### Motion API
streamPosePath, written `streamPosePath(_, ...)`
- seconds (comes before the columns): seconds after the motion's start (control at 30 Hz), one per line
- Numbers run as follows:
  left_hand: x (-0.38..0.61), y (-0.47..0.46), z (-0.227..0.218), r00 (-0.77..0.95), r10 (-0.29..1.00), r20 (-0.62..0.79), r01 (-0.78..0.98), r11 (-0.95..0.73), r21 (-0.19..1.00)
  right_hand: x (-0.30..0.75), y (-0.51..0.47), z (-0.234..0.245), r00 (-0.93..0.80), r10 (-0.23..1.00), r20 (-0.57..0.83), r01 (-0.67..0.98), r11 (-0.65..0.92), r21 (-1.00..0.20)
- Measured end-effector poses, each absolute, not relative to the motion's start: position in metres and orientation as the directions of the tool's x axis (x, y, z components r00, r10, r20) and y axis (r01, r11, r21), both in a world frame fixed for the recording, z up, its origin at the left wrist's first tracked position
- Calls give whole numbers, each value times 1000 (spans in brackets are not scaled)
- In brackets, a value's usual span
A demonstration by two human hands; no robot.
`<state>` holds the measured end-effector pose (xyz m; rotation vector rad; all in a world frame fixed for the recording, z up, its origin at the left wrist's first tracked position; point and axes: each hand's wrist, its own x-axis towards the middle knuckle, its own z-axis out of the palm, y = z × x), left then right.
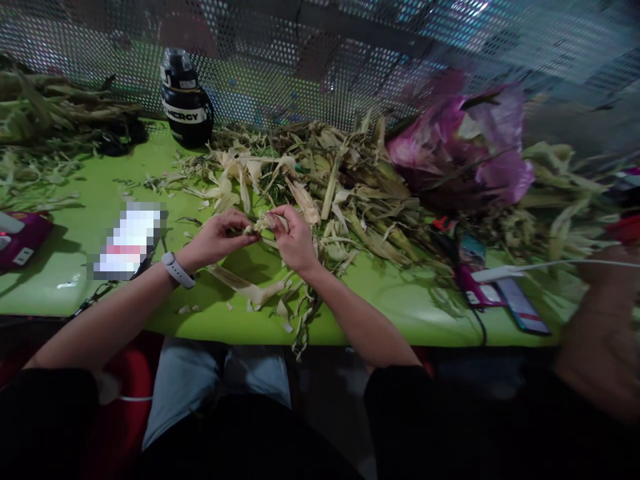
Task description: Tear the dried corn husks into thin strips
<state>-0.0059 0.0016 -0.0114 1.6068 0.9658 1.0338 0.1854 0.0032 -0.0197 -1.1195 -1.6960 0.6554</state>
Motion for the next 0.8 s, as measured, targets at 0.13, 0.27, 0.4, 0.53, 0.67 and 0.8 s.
streamPosePath(0.13, -6, 1, -10, 425, 889, 169, 114, -238, 965, 184, 5, -20, -98, 916, 390, 348, 399, -848)
streamPosePath(0.27, -6, -2, -4, 391, 916, 91, 136, -155, 978, 184, 10, -27, -92, 955, 280, 265, 295, -918)
streamPosePath(0.4, -8, 2, -3, 183, 983, 9, 16, -12, 1000, 184, 11, -30, -122, 980, 157, 182, 178, -967)
streamPosePath(0.53, -12, 8, -3, 87, 995, -40, -76, 46, 996, 185, 7, -20, -134, 975, 177, 76, 189, -979)
streamPosePath(0.67, -12, 9, -2, 80, 994, -75, -114, 84, 990, 190, 6, -8, -298, 951, 85, -132, 48, -990)
streamPosePath(0.8, -10, 9, -5, 140, 987, -81, -140, 101, 985, 196, 9, -6, -474, 877, 77, -284, -69, -956)
